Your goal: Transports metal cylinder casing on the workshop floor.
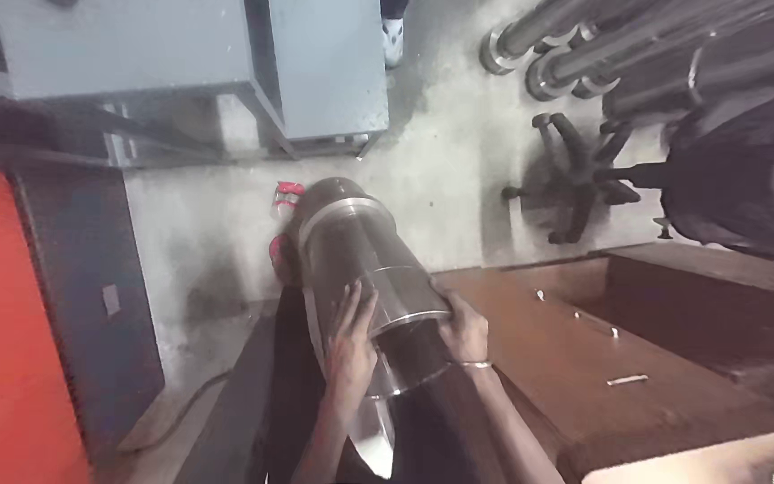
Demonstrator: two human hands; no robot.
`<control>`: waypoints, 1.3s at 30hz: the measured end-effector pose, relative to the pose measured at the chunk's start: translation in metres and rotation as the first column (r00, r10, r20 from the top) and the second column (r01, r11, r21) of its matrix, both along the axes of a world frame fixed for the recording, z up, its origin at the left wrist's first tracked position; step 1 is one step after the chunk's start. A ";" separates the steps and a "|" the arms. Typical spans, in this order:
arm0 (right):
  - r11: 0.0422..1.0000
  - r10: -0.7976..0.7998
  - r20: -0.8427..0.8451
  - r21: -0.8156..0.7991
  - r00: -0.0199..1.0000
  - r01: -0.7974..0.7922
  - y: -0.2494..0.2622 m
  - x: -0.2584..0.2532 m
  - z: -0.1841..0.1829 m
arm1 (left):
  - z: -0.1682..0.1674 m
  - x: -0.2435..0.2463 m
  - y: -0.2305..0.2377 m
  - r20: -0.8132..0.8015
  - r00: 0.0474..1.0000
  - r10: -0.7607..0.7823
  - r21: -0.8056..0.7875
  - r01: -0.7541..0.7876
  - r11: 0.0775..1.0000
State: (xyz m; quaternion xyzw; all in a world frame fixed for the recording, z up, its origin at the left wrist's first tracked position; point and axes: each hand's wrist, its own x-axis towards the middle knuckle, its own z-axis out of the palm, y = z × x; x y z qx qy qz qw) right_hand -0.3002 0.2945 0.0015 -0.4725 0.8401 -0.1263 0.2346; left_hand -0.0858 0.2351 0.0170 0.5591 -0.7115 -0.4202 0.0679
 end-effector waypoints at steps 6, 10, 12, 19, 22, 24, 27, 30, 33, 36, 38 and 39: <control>0.949 0.314 -0.045 -0.003 0.948 -0.315 -0.013 0.006 0.012 | 0.005 -0.030 0.006 -0.002 0.985 -0.172 0.033 0.172 0.984; 0.964 0.263 -0.044 -0.018 0.964 -0.264 -0.002 -0.012 0.004 | 0.007 -0.057 -0.001 0.008 0.967 -0.255 0.022 0.255 0.967; 0.977 0.213 -0.010 -0.007 0.977 -0.213 0.005 -0.022 0.004 | 0.008 -0.065 -0.004 -0.010 0.951 -0.308 0.030 0.308 0.951; 0.995 0.037 0.058 -0.096 0.998 -0.031 0.028 -0.046 -0.009 | -0.002 -0.024 0.000 -0.179 0.969 -0.173 0.137 0.199 0.970; 0.995 -0.037 0.063 -0.088 0.997 0.043 0.041 -0.052 -0.015 | -0.020 -0.022 0.024 -0.234 0.968 -0.085 0.091 0.109 0.990; 0.994 -0.093 0.080 -0.051 0.992 0.098 0.048 -0.055 -0.014 | -0.022 -0.035 0.031 -0.194 0.977 -0.088 0.000 0.089 0.996; 0.984 -0.175 0.073 0.040 0.982 0.172 0.052 -0.062 -0.007 | -0.018 -0.054 0.025 -0.142 0.971 -0.194 -0.062 0.187 0.980; 0.985 -0.093 0.001 0.144 0.996 0.092 0.039 -0.062 0.010 | -0.014 -0.066 0.016 -0.102 0.949 -0.299 -0.051 0.296 0.954; 0.995 0.032 0.012 0.089 0.999 -0.033 0.030 -0.057 0.018 | -0.010 -0.079 0.011 -0.088 0.921 -0.379 -0.018 0.379 0.925; 0.999 -0.014 -0.024 0.038 1.000 0.015 0.032 -0.060 0.012 | -0.006 -0.095 0.006 -0.066 0.907 -0.417 0.003 0.418 0.908; 0.996 -0.084 -0.072 0.011 0.994 0.085 0.032 -0.064 0.004 | -0.007 -0.106 -0.001 -0.047 0.887 -0.458 0.012 0.459 0.888; 0.994 -0.111 -0.072 0.013 0.991 0.112 0.037 -0.062 0.004 | -0.004 -0.106 -0.002 -0.052 0.877 -0.478 0.043 0.481 0.876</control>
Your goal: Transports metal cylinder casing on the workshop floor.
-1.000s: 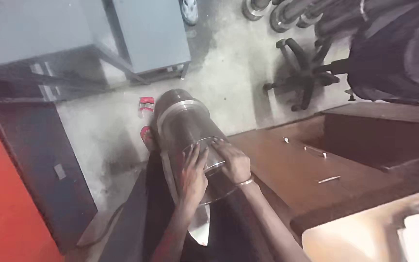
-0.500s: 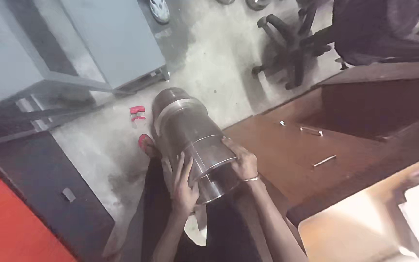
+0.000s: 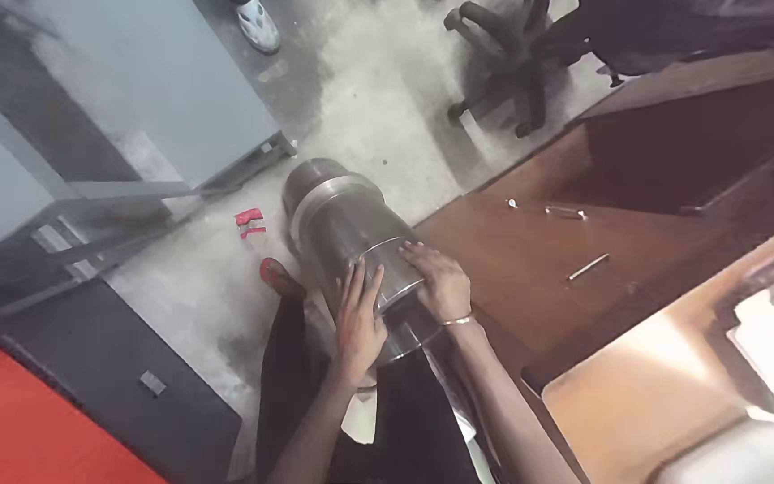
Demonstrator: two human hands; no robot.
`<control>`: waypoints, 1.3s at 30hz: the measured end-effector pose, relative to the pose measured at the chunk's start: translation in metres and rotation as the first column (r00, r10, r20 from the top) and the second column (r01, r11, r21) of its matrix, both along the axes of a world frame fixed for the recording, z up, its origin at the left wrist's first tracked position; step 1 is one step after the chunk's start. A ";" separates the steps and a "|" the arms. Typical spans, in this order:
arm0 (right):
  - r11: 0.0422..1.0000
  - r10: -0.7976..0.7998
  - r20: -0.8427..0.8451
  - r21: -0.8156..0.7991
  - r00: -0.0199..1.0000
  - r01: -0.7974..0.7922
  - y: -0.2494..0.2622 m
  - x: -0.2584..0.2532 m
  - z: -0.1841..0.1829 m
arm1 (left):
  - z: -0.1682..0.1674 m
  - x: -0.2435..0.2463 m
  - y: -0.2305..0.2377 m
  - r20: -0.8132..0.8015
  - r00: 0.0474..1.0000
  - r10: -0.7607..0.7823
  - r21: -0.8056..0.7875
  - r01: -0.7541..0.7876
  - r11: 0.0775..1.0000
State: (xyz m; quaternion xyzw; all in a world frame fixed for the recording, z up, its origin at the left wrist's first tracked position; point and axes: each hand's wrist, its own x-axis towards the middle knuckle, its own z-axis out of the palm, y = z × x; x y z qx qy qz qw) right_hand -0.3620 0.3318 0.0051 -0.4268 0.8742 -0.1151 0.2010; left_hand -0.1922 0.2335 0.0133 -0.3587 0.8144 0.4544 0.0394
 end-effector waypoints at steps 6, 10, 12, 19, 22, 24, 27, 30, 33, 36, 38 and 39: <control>0.995 -0.089 0.034 -0.052 0.995 0.091 0.012 -0.011 -0.005 | -0.005 0.017 -0.003 -0.094 0.986 0.141 0.101 -0.131 0.986; 0.982 -0.187 0.041 -0.033 0.982 0.188 0.023 -0.004 -0.004 | -0.011 0.033 0.022 -0.007 0.978 0.208 0.095 -0.206 0.974; 0.973 -0.224 0.050 -0.045 0.973 0.226 0.027 -0.002 -0.006 | -0.014 0.029 0.023 -0.025 0.976 0.215 0.065 -0.214 0.975; 0.942 -0.327 0.045 -0.061 0.944 0.329 0.035 0.008 -0.009 | -0.018 0.027 0.011 -0.082 0.992 0.097 -0.021 -0.099 0.995; 0.924 -0.378 0.057 -0.044 0.924 0.381 0.031 0.013 -0.007 | -0.022 0.027 0.001 -0.109 0.993 0.049 -0.078 -0.058 0.995; 0.913 -0.404 0.066 -0.032 0.912 0.407 0.033 0.016 -0.004 | -0.021 0.027 -0.001 -0.115 0.993 0.031 -0.107 -0.044 0.993; 0.894 -0.439 0.054 -0.071 0.897 0.442 0.031 0.017 -0.011 | -0.024 0.022 -0.013 -0.135 0.991 -0.002 -0.130 -0.016 0.991; 0.878 -0.466 0.048 -0.096 0.883 0.468 0.031 0.016 -0.016 | -0.023 0.013 -0.024 -0.137 0.989 -0.048 -0.119 0.032 0.992; 0.858 -0.506 0.088 -0.046 0.858 0.511 0.041 0.033 -0.005 | -0.010 0.022 -0.022 -0.087 0.991 -0.102 -0.083 0.095 0.992; 0.828 -0.551 0.072 -0.079 0.832 0.555 0.043 0.038 -0.014 | -0.020 0.020 -0.029 -0.110 0.980 -0.163 -0.084 0.154 0.984; 0.809 -0.580 0.089 -0.057 0.810 0.585 0.051 0.052 -0.010 | -0.014 0.026 -0.026 -0.097 0.979 -0.179 -0.028 0.177 0.984; 0.795 -0.597 0.089 -0.066 0.797 0.603 0.050 0.051 -0.014 | -0.019 0.020 -0.030 -0.102 0.974 -0.203 -0.027 0.202 0.979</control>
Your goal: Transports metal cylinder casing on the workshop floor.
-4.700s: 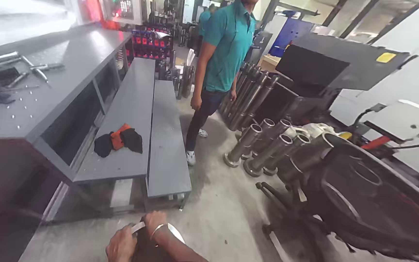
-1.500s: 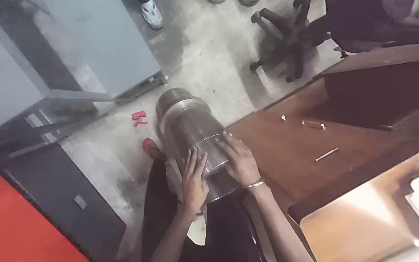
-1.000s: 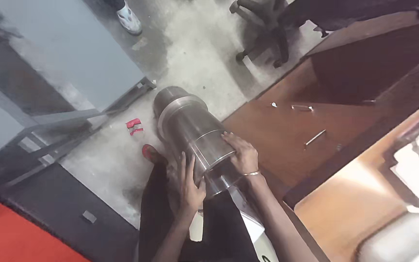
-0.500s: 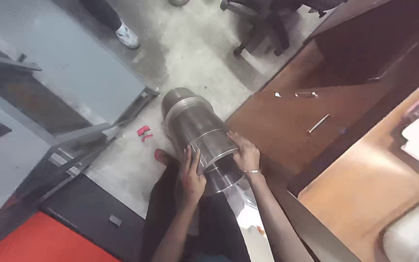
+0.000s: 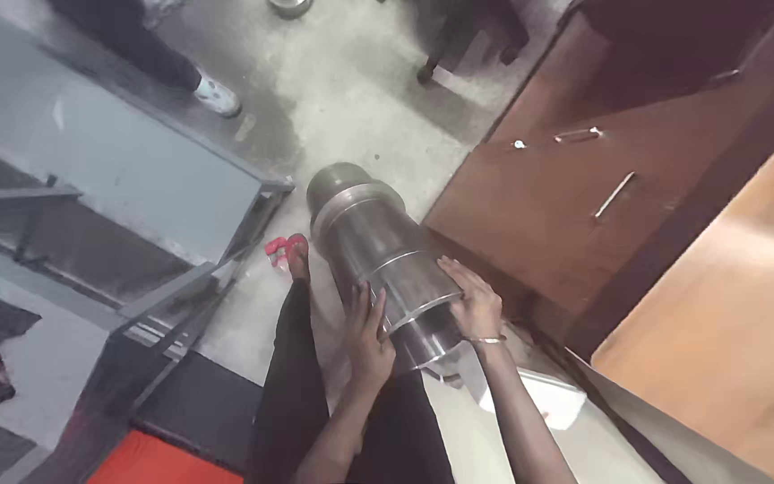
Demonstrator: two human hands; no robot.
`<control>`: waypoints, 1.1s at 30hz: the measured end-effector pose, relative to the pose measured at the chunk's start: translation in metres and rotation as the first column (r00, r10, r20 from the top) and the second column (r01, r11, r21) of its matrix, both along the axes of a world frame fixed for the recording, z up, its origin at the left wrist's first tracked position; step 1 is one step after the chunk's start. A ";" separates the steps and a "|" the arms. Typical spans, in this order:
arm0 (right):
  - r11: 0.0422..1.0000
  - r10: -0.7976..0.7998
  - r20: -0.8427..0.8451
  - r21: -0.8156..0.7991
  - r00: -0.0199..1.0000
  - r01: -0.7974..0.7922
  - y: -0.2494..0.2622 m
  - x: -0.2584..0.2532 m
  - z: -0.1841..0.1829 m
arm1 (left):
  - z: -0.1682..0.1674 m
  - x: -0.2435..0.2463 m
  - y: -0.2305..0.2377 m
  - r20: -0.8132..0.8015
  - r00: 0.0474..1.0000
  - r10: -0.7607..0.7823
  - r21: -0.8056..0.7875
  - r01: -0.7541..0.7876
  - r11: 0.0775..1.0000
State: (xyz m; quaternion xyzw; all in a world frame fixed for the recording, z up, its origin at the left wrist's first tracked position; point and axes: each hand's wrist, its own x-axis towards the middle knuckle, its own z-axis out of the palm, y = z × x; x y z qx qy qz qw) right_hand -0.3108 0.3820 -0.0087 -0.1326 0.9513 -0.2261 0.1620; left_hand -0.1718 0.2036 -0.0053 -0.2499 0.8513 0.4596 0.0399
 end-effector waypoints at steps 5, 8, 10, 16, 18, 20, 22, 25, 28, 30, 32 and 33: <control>0.992 -0.124 0.039 -0.016 0.991 0.125 0.001 0.019 -0.001 | 0.000 -0.002 -0.013 0.003 0.993 -0.116 -0.017 0.116 0.993; 0.982 -0.191 0.039 0.000 0.981 0.191 -0.001 0.037 0.003 | 0.006 0.000 -0.024 0.029 0.983 -0.180 -0.003 0.180 0.984; 0.972 -0.233 0.039 -0.019 0.972 0.234 -0.006 0.044 0.001 | 0.006 -0.004 -0.034 0.036 0.976 -0.215 -0.012 0.215 0.976; 0.923 -0.372 0.092 -0.070 0.924 0.378 -0.014 0.063 0.001 | 0.008 -0.021 -0.057 0.061 0.924 -0.377 -0.023 0.379 0.925; 0.903 -0.407 0.098 -0.106 0.908 0.417 -0.014 0.067 -0.002 | 0.010 -0.029 -0.063 0.087 0.897 -0.434 -0.019 0.437 0.899; 0.884 -0.440 0.097 -0.130 0.893 0.449 -0.012 0.074 -0.007 | 0.009 -0.034 -0.065 0.090 0.873 -0.480 -0.035 0.484 0.874; 0.863 -0.480 0.092 -0.127 0.872 0.488 -0.010 0.082 -0.011 | 0.007 -0.039 -0.066 0.085 0.845 -0.528 -0.049 0.532 0.845; 0.825 -0.542 0.103 -0.122 0.834 0.551 -0.007 0.100 -0.015 | 0.008 -0.041 -0.065 0.086 0.805 -0.586 -0.058 0.592 0.804; 0.785 -0.597 0.108 -0.126 0.795 0.607 -0.004 0.116 -0.017 | 0.009 -0.044 -0.060 0.110 0.749 -0.653 -0.058 0.661 0.748; 0.751 -0.636 0.124 -0.128 0.762 0.647 -0.003 0.126 -0.019 | 0.011 -0.044 -0.058 0.115 0.716 -0.688 -0.065 0.697 0.715; 0.718 -0.670 0.146 -0.126 0.728 0.685 -0.004 0.136 -0.018 | 0.013 -0.046 -0.056 0.139 0.666 -0.733 -0.047 0.743 0.667; 0.705 -0.683 0.158 -0.110 0.713 0.700 -0.005 0.143 -0.016 | 0.014 -0.046 -0.056 0.148 0.642 -0.752 -0.038 0.764 0.645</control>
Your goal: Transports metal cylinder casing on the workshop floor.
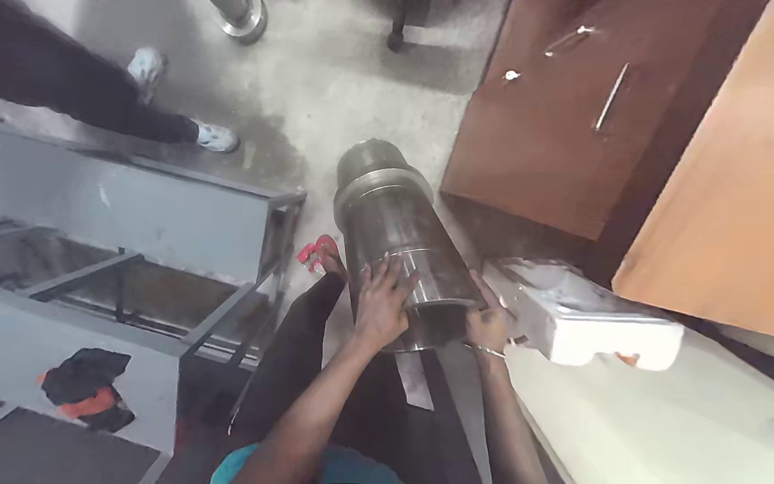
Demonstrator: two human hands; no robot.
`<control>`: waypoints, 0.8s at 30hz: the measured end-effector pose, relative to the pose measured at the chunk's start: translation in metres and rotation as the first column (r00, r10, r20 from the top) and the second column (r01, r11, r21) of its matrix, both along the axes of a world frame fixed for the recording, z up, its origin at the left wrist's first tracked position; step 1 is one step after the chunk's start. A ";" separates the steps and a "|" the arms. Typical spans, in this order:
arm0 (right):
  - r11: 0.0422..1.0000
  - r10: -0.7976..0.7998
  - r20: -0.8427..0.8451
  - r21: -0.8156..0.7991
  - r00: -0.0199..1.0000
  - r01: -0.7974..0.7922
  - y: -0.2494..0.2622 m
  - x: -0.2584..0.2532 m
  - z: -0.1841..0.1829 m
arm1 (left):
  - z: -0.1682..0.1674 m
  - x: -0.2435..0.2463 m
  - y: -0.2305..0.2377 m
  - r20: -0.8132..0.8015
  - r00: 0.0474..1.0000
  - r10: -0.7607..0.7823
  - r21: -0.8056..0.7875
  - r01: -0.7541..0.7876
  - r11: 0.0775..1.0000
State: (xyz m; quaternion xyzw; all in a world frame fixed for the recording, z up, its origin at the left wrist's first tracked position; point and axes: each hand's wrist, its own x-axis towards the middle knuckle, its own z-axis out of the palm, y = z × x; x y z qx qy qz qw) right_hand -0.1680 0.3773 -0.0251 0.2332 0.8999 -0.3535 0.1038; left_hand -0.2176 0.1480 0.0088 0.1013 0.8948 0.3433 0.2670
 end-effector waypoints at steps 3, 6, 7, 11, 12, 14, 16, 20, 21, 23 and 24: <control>0.999 -0.037 0.049 0.017 0.998 0.036 -0.002 0.014 0.002 | 0.001 -0.001 0.001 0.007 0.997 -0.079 0.000 0.079 0.997; 0.996 -0.086 0.095 0.035 0.992 0.083 -0.007 0.030 0.001 | 0.000 0.001 0.000 0.007 0.990 -0.141 0.013 0.141 0.990; 0.995 -0.100 0.094 0.037 0.991 0.097 -0.009 0.035 0.001 | 0.000 0.001 0.000 0.006 0.988 -0.155 0.019 0.155 0.988; 0.991 -0.135 0.086 0.030 0.987 0.133 -0.014 0.042 0.000 | 0.002 -0.009 -0.001 0.005 0.972 -0.236 0.016 0.236 0.972; 0.989 -0.147 0.087 0.030 0.985 0.145 -0.016 0.043 0.001 | 0.002 -0.013 -0.001 0.005 0.965 -0.261 0.010 0.261 0.965; 0.985 -0.174 0.107 0.038 0.979 0.171 -0.021 0.040 0.004 | 0.004 -0.023 -0.004 0.017 0.953 -0.304 0.008 0.304 0.953; 0.979 -0.204 0.152 0.057 0.967 0.198 -0.027 0.034 0.009 | 0.006 -0.033 -0.008 0.029 0.942 -0.334 0.015 0.333 0.943; 0.966 -0.258 0.197 0.090 0.946 0.244 -0.049 0.019 0.017 | 0.007 -0.060 -0.022 0.065 0.919 -0.389 0.026 0.388 0.921; 0.961 -0.275 0.212 0.101 0.938 0.259 -0.057 0.018 0.020 | 0.008 -0.063 -0.027 0.065 0.916 -0.397 0.028 0.396 0.918; 0.945 -0.324 0.209 0.120 0.923 0.305 -0.070 0.008 0.022 | 0.008 -0.080 -0.032 0.075 0.900 -0.430 0.029 0.429 0.903; 0.935 -0.352 0.199 0.130 0.915 0.331 -0.076 0.007 0.022 | 0.009 -0.087 -0.035 0.089 0.888 -0.451 0.028 0.450 0.893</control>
